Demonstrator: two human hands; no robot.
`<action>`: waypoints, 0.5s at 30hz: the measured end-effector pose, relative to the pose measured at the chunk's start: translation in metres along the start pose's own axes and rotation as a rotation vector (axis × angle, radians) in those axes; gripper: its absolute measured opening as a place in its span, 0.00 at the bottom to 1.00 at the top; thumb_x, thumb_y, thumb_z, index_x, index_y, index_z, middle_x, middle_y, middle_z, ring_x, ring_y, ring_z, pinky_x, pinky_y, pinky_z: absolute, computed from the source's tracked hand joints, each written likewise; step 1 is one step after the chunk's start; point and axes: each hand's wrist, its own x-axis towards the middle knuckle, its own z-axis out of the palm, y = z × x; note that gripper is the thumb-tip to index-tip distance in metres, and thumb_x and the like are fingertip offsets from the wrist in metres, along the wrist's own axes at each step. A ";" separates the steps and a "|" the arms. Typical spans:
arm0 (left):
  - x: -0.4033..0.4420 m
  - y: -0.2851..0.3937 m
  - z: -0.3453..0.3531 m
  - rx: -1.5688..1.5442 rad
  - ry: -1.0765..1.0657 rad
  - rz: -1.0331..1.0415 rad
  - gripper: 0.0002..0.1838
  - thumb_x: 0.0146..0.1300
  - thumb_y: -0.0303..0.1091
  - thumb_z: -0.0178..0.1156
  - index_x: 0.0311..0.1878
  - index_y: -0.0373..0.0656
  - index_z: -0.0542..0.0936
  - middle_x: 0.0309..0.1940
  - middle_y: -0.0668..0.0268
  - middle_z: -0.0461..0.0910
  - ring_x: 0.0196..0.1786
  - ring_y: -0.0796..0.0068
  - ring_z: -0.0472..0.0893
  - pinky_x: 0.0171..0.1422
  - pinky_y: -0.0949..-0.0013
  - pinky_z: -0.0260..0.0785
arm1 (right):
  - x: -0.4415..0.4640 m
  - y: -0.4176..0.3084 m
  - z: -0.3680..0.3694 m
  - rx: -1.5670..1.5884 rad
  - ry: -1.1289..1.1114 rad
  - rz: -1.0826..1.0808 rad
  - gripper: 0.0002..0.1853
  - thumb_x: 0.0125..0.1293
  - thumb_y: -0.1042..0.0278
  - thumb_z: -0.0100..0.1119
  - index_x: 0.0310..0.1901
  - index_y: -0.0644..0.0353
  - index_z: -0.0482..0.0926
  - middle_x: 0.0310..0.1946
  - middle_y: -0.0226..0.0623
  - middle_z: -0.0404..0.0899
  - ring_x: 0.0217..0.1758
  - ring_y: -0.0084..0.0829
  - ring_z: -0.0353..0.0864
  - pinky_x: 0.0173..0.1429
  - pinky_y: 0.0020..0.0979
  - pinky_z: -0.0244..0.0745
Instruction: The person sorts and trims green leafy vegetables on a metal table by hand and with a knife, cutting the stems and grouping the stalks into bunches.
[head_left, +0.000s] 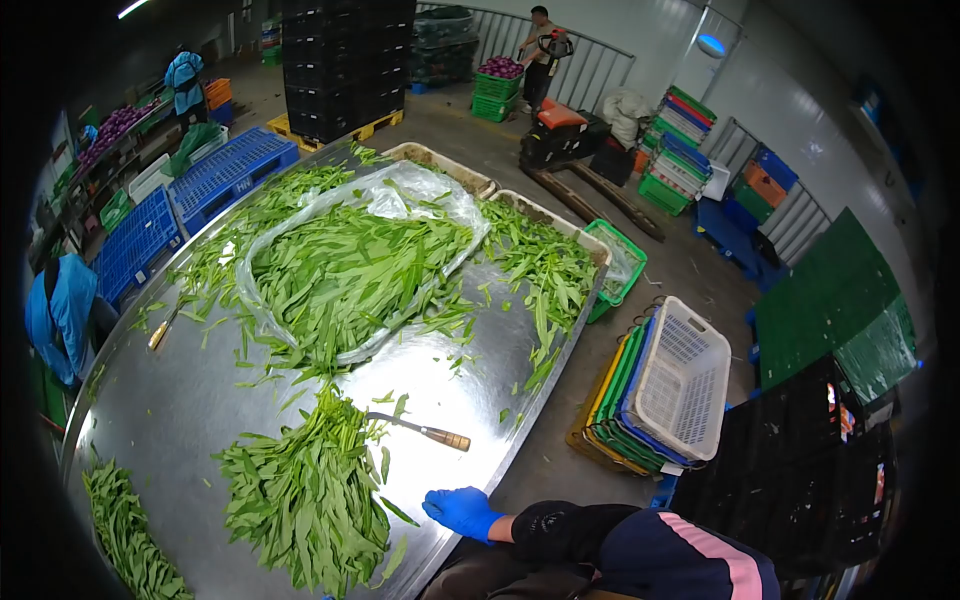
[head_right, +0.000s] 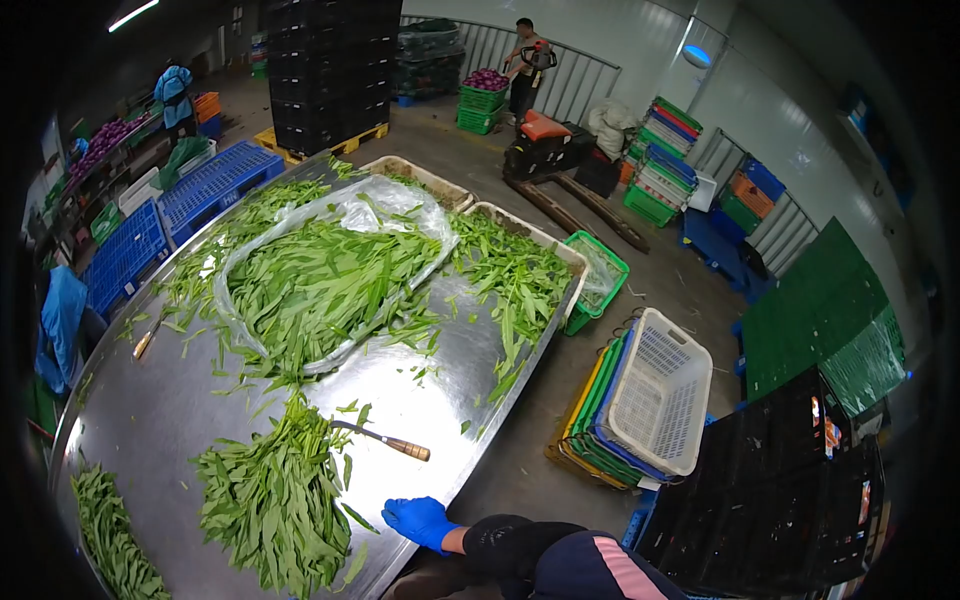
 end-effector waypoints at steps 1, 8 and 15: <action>0.000 0.000 0.000 -0.020 0.014 0.004 0.40 0.66 0.66 0.46 0.67 0.39 0.68 0.63 0.48 0.70 0.68 0.43 0.64 0.72 0.41 0.53 | 0.000 0.000 -0.001 -0.002 0.012 -0.015 0.13 0.70 0.51 0.48 0.39 0.48 0.77 0.28 0.37 0.82 0.28 0.44 0.82 0.30 0.46 0.74; -0.001 0.003 0.000 0.032 -0.031 -0.040 0.40 0.67 0.66 0.44 0.67 0.40 0.68 0.64 0.48 0.69 0.69 0.44 0.63 0.73 0.42 0.51 | 0.000 0.000 -0.001 -0.006 0.020 -0.024 0.12 0.70 0.51 0.49 0.39 0.48 0.77 0.27 0.36 0.82 0.28 0.43 0.82 0.30 0.46 0.74; -0.002 0.001 0.003 0.030 -0.053 -0.034 0.40 0.66 0.64 0.45 0.69 0.40 0.66 0.66 0.50 0.68 0.70 0.45 0.62 0.74 0.43 0.49 | -0.001 -0.003 -0.008 0.025 -0.005 -0.008 0.13 0.70 0.51 0.48 0.39 0.49 0.77 0.28 0.37 0.82 0.29 0.44 0.82 0.31 0.46 0.75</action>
